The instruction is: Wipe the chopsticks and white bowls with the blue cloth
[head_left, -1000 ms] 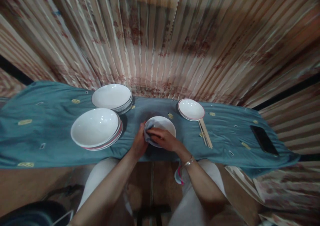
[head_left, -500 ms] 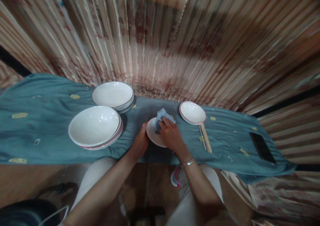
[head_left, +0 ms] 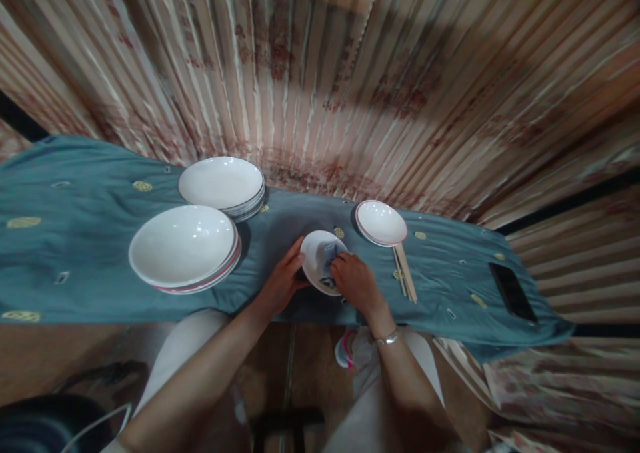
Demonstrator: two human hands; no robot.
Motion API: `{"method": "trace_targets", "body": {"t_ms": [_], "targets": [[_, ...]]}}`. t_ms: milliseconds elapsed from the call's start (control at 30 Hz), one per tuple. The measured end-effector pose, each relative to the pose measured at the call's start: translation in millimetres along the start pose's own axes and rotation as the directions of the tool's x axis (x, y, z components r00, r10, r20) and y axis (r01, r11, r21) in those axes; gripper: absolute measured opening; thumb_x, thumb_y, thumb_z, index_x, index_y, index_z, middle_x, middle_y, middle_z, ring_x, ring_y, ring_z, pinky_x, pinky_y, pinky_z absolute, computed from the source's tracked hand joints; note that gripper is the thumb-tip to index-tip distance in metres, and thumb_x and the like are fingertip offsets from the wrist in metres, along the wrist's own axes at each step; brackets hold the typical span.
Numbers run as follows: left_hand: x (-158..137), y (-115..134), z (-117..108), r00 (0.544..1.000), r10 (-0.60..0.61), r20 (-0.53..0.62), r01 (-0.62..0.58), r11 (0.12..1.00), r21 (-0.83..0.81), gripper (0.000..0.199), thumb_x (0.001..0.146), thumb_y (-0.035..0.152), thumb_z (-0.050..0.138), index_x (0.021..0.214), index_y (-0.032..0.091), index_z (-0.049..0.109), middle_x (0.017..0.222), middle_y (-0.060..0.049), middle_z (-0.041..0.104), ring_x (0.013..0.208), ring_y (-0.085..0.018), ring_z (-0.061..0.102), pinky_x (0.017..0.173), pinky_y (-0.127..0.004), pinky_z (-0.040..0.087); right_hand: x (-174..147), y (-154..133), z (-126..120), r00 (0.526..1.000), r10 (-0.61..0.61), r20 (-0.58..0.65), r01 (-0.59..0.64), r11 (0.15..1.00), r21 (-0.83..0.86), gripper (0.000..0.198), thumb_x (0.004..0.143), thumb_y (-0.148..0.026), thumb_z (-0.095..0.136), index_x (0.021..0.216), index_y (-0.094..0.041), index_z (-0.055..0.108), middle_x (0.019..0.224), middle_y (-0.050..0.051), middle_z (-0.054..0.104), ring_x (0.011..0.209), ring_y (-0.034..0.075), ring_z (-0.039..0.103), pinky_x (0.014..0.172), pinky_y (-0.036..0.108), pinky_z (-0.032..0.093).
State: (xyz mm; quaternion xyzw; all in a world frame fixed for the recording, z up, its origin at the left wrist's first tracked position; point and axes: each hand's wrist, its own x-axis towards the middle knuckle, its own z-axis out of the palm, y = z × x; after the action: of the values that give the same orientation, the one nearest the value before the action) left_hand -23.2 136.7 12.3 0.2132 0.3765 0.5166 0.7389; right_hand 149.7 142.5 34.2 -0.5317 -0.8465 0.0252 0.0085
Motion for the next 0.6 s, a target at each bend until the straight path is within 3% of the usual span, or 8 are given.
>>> {"method": "trace_targets", "body": {"t_ms": [200, 267, 367, 500, 600], "targets": [[2, -6, 0, 1.000, 0.002, 0.005, -0.003, 1.000, 0.021, 0.050, 0.075, 0.034, 0.073, 0.124, 0.029, 0.064, 0.139, -0.006, 0.056, 0.110, -0.026, 0.061, 0.070, -0.030, 0.058, -6, 3, 2, 0.997, -0.003, 0.082, -0.026, 0.940, 0.340, 0.029, 0.096, -0.025, 0.044, 0.080, -0.016, 0.067, 0.082, 0.006, 0.068, 0.078, 0.017, 0.061, 0.071, 0.027, 0.042], [2, -6, 0, 1.000, 0.002, 0.016, -0.002, 1.000, 0.024, 0.050, 0.076, 0.035, 0.073, 0.125, 0.028, 0.064, 0.134, -0.006, 0.060, 0.103, -0.024, 0.064, 0.070, -0.029, 0.057, -6, 4, 4, 0.995, -0.050, 0.091, -0.006, 0.846, 0.533, 0.032, 0.096, -0.029, 0.045, 0.077, -0.016, 0.066, 0.074, 0.002, 0.065, 0.070, 0.014, 0.057, 0.065, 0.024, 0.039], [1, -4, 1, 0.999, 0.000, 0.039, -0.002, 0.998, 0.063, 0.055, 0.076, 0.037, 0.071, 0.130, 0.026, 0.060, 0.130, -0.007, 0.063, 0.099, -0.022, 0.065, 0.071, -0.028, 0.056, -2, 3, 10, 0.991, -0.099, 0.089, -0.010, 0.609, 0.793, 0.036, 0.096, -0.039, 0.044, 0.082, -0.016, 0.069, 0.071, -0.001, 0.063, 0.066, 0.012, 0.055, 0.061, 0.023, 0.039], [-2, -2, 2, 0.999, -0.002, 0.049, -0.003, 0.994, 0.105, 0.063, 0.078, 0.039, 0.069, 0.138, 0.024, 0.053, 0.135, -0.008, 0.060, 0.106, -0.024, 0.063, 0.075, -0.029, 0.056, 4, -4, 19, 1.000, -0.028, -0.007, 0.016, 0.340, 0.940, 0.038, 0.093, -0.047, 0.047, 0.101, -0.018, 0.070, 0.091, 0.003, 0.069, 0.084, 0.016, 0.061, 0.078, 0.028, 0.048], [-2, -3, 2, 0.999, 0.014, 0.053, -0.021, 0.989, 0.149, 0.061, 0.080, 0.043, 0.066, 0.137, 0.027, 0.053, 0.141, -0.006, 0.054, 0.118, -0.027, 0.057, 0.080, -0.033, 0.057, 8, -11, 22, 0.990, 0.052, -0.135, 0.111, 0.321, 0.940, 0.036, 0.093, -0.044, 0.048, 0.114, -0.021, 0.067, 0.116, 0.007, 0.066, 0.109, 0.019, 0.059, 0.099, 0.033, 0.044]]}}
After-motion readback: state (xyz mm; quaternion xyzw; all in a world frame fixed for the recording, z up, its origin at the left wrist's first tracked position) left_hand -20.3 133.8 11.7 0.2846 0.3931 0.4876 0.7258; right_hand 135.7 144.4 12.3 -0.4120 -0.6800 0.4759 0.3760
